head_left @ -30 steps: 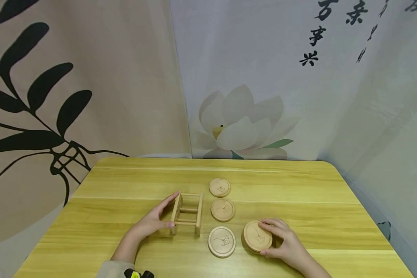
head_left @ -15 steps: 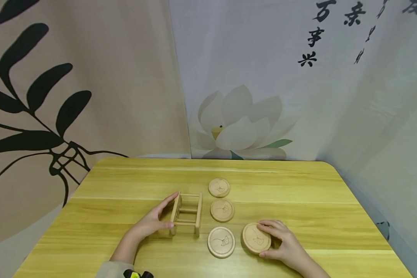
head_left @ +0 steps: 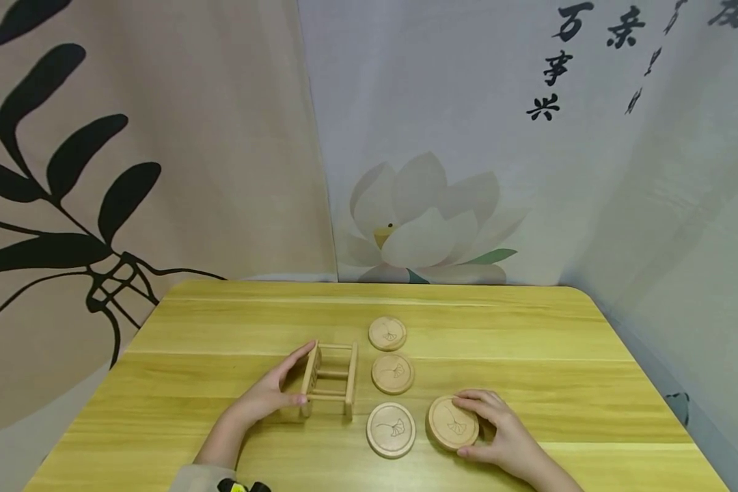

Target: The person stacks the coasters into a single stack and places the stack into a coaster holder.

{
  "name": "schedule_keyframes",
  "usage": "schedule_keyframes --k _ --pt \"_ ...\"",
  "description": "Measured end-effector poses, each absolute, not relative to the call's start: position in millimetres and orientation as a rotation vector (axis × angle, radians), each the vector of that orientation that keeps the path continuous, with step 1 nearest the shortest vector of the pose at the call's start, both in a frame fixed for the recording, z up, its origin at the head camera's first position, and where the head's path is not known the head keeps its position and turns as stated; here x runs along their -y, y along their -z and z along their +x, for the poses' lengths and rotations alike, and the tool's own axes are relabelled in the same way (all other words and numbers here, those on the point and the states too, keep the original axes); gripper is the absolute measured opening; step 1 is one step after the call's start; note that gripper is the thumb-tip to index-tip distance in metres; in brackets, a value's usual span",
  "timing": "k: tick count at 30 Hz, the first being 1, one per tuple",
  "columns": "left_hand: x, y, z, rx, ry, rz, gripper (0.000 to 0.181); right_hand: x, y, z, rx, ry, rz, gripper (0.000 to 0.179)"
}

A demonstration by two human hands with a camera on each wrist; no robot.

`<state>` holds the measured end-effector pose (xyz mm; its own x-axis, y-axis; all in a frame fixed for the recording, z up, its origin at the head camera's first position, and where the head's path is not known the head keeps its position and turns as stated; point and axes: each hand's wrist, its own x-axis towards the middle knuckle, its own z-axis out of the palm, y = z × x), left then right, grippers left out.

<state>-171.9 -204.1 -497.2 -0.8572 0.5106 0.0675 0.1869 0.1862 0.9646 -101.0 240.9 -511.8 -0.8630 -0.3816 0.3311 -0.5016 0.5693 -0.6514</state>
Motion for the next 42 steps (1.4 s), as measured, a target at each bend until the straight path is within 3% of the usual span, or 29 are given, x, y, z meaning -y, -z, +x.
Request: schedule_keyframes --k 8,42 --pt "205 497 -172 -2.191 -1.722 0.669 0.089 -237 506 -102 2.635 -1.161 0.733 0.080" --pt "205 496 -171 -2.148 -1.756 0.723 0.087 -166 468 -119 2.672 -0.680 1.148 0.093"
